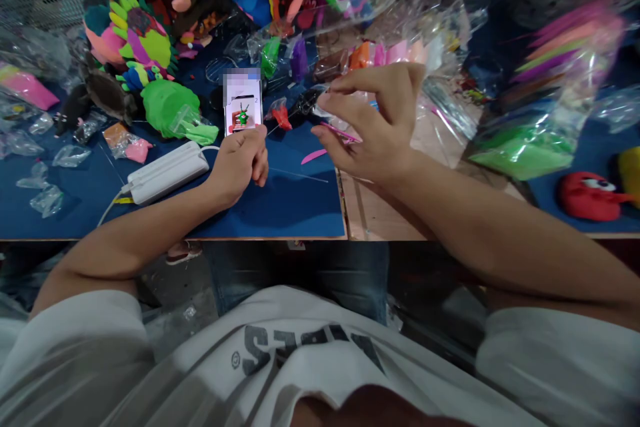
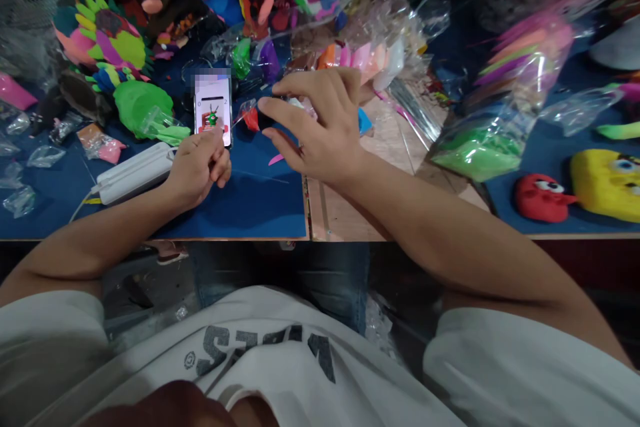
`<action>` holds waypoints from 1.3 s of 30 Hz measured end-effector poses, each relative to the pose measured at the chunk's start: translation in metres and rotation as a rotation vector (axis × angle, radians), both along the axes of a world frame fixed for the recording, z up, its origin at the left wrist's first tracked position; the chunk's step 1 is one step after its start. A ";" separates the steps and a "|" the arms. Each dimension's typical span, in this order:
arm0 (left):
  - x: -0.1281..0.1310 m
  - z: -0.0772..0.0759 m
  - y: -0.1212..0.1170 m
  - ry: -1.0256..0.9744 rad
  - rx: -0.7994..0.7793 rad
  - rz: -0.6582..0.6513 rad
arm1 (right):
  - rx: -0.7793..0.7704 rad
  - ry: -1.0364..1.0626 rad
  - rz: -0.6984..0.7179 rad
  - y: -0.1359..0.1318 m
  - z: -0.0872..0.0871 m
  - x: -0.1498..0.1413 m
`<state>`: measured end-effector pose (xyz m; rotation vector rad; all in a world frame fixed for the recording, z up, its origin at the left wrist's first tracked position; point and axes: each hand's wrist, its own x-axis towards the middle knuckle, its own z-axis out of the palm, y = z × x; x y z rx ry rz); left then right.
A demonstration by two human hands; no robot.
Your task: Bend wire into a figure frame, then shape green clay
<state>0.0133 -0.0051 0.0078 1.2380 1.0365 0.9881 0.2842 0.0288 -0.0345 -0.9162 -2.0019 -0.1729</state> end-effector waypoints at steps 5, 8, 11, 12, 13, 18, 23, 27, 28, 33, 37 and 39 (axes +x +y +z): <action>0.000 0.000 -0.006 -0.004 -0.076 -0.110 | -0.039 -0.003 0.069 -0.005 0.003 -0.010; 0.000 0.000 -0.007 -0.059 -0.081 -0.180 | -0.018 -0.059 0.038 -0.005 0.003 -0.014; -0.002 0.002 -0.006 -0.083 -0.113 -0.235 | 0.139 -0.145 0.008 -0.004 0.001 -0.015; -0.002 0.002 -0.006 -0.089 -0.125 -0.244 | 0.177 -0.167 0.002 -0.003 0.001 -0.015; -0.003 0.003 -0.006 -0.095 -0.138 -0.253 | 0.189 -0.183 -0.005 -0.004 0.001 -0.015; -0.004 0.005 -0.004 -0.112 -0.132 -0.256 | 0.000 -0.228 -0.030 -0.008 0.004 -0.017; -0.005 0.001 -0.002 -0.137 -0.119 -0.225 | 0.032 -0.218 0.008 -0.007 0.006 -0.018; -0.005 0.000 -0.001 -0.159 -0.118 -0.262 | 0.110 -0.222 -0.027 -0.005 0.004 -0.021; -0.005 0.000 -0.001 -0.164 -0.117 -0.273 | 0.133 -0.226 -0.038 -0.005 0.004 -0.021; -0.004 -0.001 -0.001 -0.196 -0.101 -0.279 | 0.212 -0.222 -0.036 -0.005 0.004 -0.025; -0.003 0.000 -0.002 -0.232 -0.107 -0.280 | 0.078 -0.195 -0.007 -0.004 -0.002 -0.026; -0.002 0.002 -0.003 -0.260 -0.117 -0.287 | 0.001 -0.171 0.011 -0.003 -0.005 -0.025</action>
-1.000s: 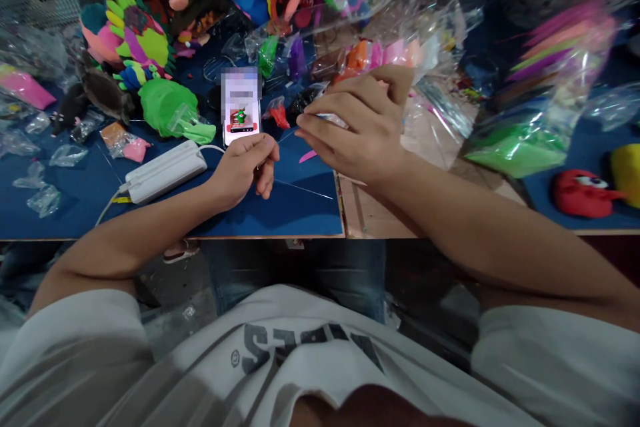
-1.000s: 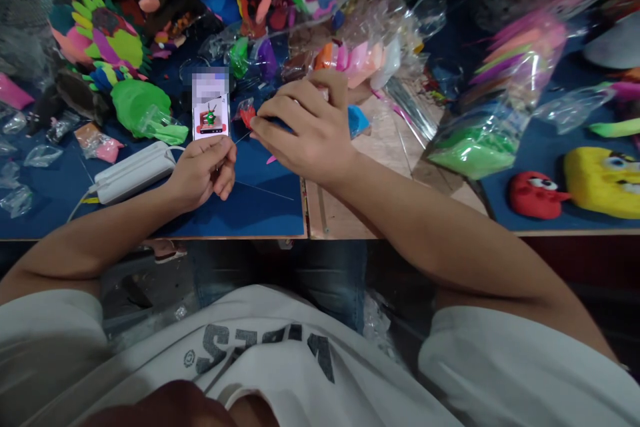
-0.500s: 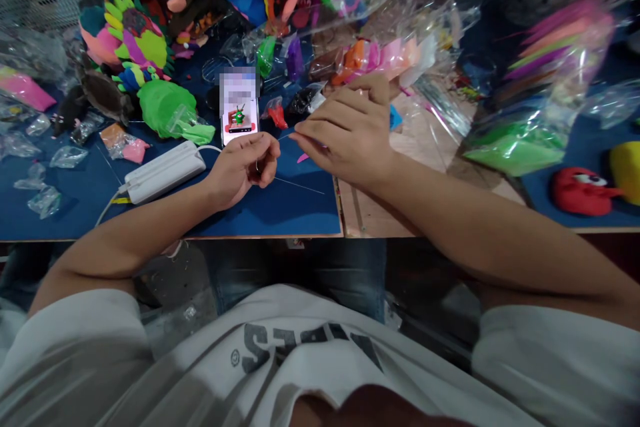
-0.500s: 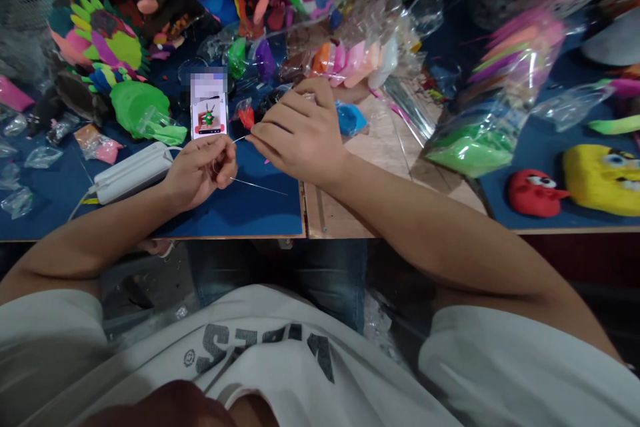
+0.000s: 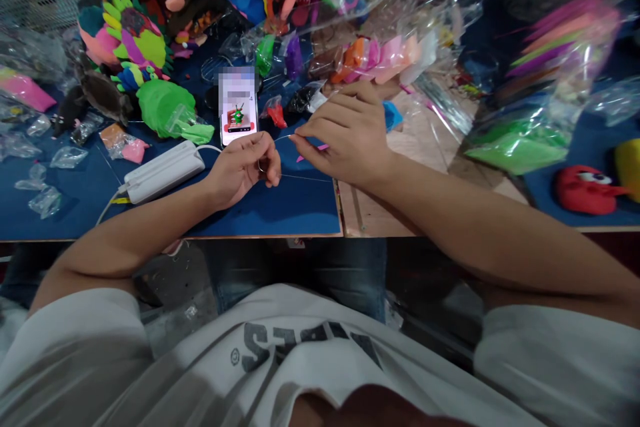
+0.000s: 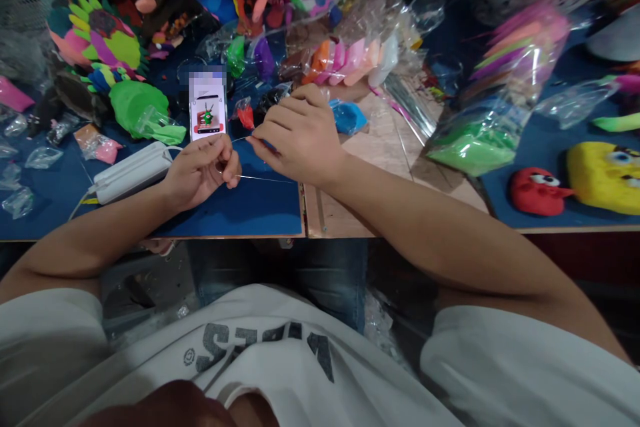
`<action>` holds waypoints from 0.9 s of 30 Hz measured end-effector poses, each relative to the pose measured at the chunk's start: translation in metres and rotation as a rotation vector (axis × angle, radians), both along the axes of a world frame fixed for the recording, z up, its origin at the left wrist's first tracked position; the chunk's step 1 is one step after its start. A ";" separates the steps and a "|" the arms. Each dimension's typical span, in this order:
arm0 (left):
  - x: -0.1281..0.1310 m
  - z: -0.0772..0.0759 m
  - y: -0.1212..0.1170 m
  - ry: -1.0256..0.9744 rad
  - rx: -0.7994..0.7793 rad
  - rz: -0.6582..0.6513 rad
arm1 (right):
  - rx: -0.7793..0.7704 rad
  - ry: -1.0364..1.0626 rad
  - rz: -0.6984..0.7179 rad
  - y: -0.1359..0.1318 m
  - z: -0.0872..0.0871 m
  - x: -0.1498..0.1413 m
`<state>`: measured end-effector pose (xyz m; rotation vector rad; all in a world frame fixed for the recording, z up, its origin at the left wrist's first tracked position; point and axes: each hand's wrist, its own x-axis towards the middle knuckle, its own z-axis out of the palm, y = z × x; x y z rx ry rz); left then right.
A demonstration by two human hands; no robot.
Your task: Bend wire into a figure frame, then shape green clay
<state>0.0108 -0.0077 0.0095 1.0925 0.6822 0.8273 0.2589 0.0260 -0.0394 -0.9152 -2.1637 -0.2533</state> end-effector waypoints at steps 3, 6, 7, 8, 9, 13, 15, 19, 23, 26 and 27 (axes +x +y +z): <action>0.002 0.004 -0.001 -0.008 -0.041 0.018 | -0.074 0.012 0.013 0.002 -0.003 0.003; 0.003 0.008 -0.002 0.020 -0.095 0.067 | -0.076 0.022 0.043 0.004 -0.003 0.006; 0.004 0.009 -0.002 0.027 -0.107 0.086 | -0.070 0.025 0.054 0.004 -0.003 0.006; 0.004 0.009 -0.002 0.033 -0.117 0.103 | -0.063 0.025 0.064 0.004 -0.003 0.007; 0.005 0.010 -0.003 0.038 -0.124 0.120 | -0.058 0.023 0.073 0.004 -0.003 0.007; 0.004 0.008 -0.003 0.050 -0.122 0.158 | -0.075 0.008 0.101 0.004 -0.004 0.007; 0.003 0.006 -0.002 0.054 -0.115 0.172 | -0.086 0.011 0.120 0.003 -0.004 0.007; 0.002 0.001 0.001 0.024 -0.087 0.168 | -0.087 0.013 0.148 0.000 -0.002 0.005; 0.001 0.000 0.001 -0.014 -0.041 0.158 | -0.129 0.009 0.166 -0.004 0.002 0.003; 0.002 0.001 0.001 0.017 -0.032 0.177 | -0.179 0.002 0.143 -0.006 0.002 0.003; 0.002 0.001 0.001 0.027 -0.030 0.182 | -0.195 -0.004 0.131 -0.006 0.001 0.004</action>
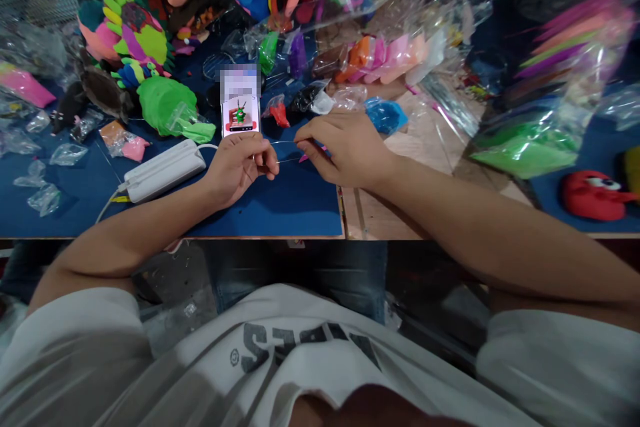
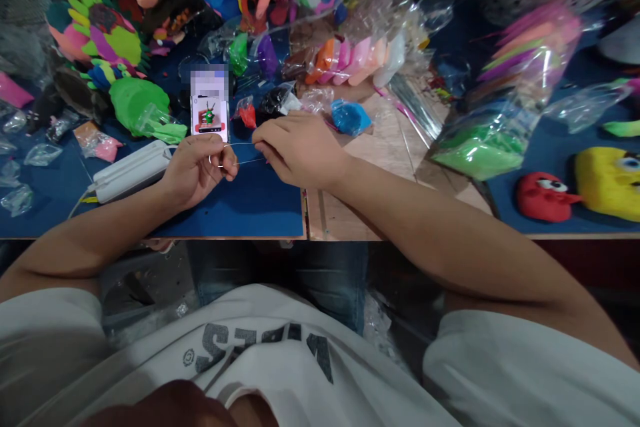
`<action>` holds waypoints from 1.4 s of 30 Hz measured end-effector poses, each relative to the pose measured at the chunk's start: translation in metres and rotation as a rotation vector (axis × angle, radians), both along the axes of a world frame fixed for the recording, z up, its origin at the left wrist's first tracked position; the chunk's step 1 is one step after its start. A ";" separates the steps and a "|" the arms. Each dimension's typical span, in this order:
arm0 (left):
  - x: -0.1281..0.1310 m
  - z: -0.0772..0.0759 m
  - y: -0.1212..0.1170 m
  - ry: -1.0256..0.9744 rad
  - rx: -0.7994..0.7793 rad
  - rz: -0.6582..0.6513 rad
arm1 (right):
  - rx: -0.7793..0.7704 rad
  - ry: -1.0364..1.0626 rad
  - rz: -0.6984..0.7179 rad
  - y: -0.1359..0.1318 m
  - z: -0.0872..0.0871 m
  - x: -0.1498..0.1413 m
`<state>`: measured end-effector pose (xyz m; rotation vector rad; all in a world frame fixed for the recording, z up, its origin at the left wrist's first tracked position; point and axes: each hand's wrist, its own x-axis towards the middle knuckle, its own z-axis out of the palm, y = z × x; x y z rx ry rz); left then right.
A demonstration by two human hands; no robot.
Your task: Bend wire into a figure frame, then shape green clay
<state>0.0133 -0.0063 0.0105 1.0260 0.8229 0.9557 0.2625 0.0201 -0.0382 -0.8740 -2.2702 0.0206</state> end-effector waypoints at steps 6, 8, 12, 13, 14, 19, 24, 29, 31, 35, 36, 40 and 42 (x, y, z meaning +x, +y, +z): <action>0.000 0.000 0.002 0.038 -0.037 0.059 | -0.058 -0.028 -0.032 0.002 -0.004 0.002; -0.001 0.000 0.002 0.022 -0.039 0.055 | -0.070 -0.010 -0.013 0.003 -0.005 0.003; 0.000 0.002 0.000 -0.001 -0.029 0.046 | -0.124 0.071 0.019 0.005 -0.003 0.004; 0.000 0.003 -0.001 0.006 -0.029 0.058 | -0.149 0.091 0.026 0.005 -0.002 0.005; 0.001 0.004 -0.002 0.014 -0.029 0.073 | -0.179 0.111 0.034 0.005 -0.001 0.005; 0.005 0.006 -0.004 0.025 0.022 0.148 | -0.479 0.330 0.125 -0.002 0.006 -0.001; 0.003 0.000 0.000 0.049 0.106 0.268 | -0.858 0.541 0.225 -0.013 0.013 -0.011; 0.001 -0.005 -0.004 -0.006 0.173 0.260 | -1.006 0.583 0.284 -0.024 0.020 -0.019; 0.000 -0.007 -0.006 -0.025 0.192 0.250 | -1.023 0.586 0.303 -0.027 0.022 -0.022; -0.001 -0.008 -0.004 0.014 0.168 0.272 | -1.048 0.644 0.352 -0.029 0.021 -0.024; -0.001 -0.008 -0.003 0.022 0.161 0.278 | -1.060 0.663 0.363 -0.029 0.020 -0.024; -0.001 -0.005 -0.001 -0.001 0.140 0.270 | -1.108 0.720 0.381 -0.027 0.016 -0.025; 0.000 -0.003 -0.003 -0.011 0.121 0.268 | -1.125 0.734 0.384 -0.026 0.016 -0.025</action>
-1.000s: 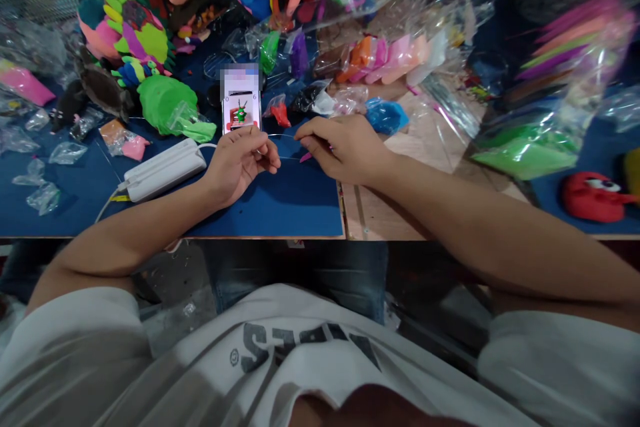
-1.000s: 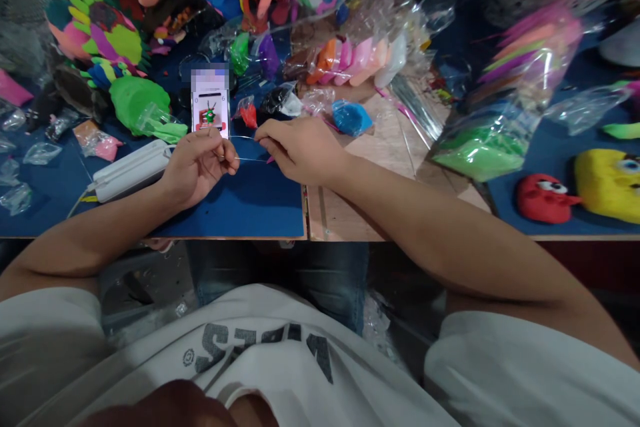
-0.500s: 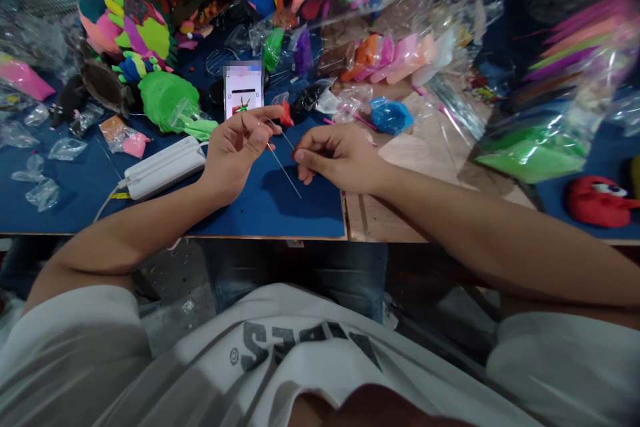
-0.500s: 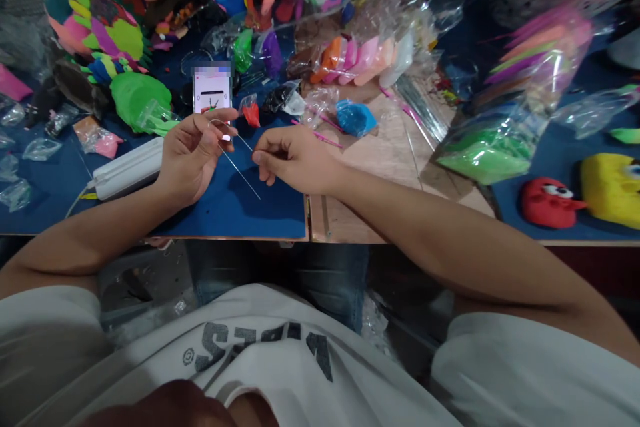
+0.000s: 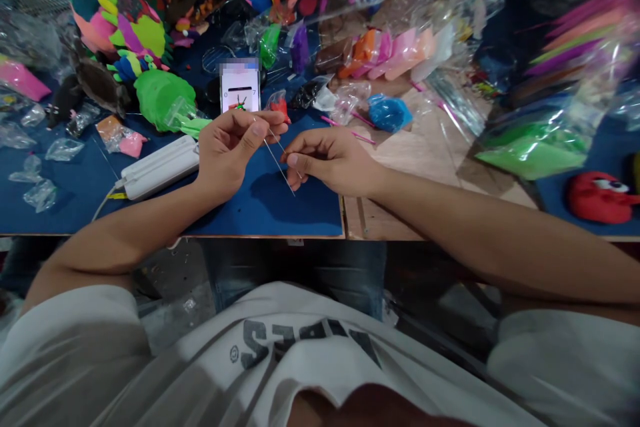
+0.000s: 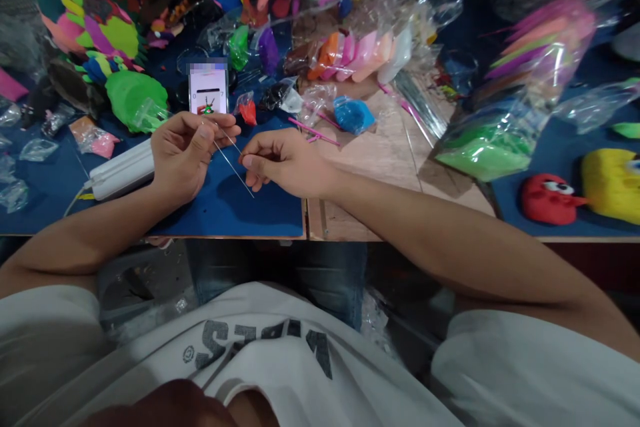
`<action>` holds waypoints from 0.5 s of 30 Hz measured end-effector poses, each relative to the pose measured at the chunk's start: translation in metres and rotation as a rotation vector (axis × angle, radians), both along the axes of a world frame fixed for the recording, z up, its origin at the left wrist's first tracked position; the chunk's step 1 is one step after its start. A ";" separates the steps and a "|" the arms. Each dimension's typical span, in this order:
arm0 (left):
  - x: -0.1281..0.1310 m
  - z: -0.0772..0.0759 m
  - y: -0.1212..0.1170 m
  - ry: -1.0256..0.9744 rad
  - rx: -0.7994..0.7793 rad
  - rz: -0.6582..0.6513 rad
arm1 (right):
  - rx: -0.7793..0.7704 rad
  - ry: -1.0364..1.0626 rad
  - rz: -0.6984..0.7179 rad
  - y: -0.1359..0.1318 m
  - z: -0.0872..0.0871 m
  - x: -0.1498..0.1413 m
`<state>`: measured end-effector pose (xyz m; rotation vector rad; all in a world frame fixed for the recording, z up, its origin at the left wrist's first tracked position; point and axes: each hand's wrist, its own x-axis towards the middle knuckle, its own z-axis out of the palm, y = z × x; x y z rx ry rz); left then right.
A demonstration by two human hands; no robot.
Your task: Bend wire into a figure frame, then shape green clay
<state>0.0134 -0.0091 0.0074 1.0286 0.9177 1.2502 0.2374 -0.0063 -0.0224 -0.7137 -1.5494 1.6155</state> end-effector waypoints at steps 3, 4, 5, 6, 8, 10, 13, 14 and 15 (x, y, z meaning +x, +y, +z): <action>0.001 0.001 -0.003 -0.008 -0.025 -0.002 | -0.024 0.035 0.025 0.000 0.001 -0.001; 0.001 0.001 -0.004 -0.007 -0.024 -0.003 | -0.025 0.049 0.034 0.000 0.002 -0.002; 0.000 0.001 -0.004 -0.003 -0.011 -0.006 | -0.020 0.062 0.042 -0.001 0.002 -0.002; 0.000 0.000 -0.005 0.001 0.023 -0.018 | -0.012 0.071 0.045 -0.001 0.002 -0.003; -0.001 -0.002 -0.005 0.005 0.126 -0.068 | 0.000 0.070 0.041 -0.001 0.002 -0.004; -0.001 -0.003 -0.004 -0.004 0.166 -0.106 | -0.006 0.071 0.027 -0.002 0.001 -0.005; -0.002 -0.003 -0.004 -0.017 0.030 -0.080 | -0.019 0.090 -0.015 -0.003 -0.001 -0.006; -0.002 -0.003 -0.004 -0.015 -0.011 -0.069 | -0.016 0.089 -0.033 -0.004 -0.001 -0.006; -0.002 -0.002 -0.004 -0.011 -0.026 -0.066 | -0.008 0.081 -0.052 -0.005 -0.001 -0.006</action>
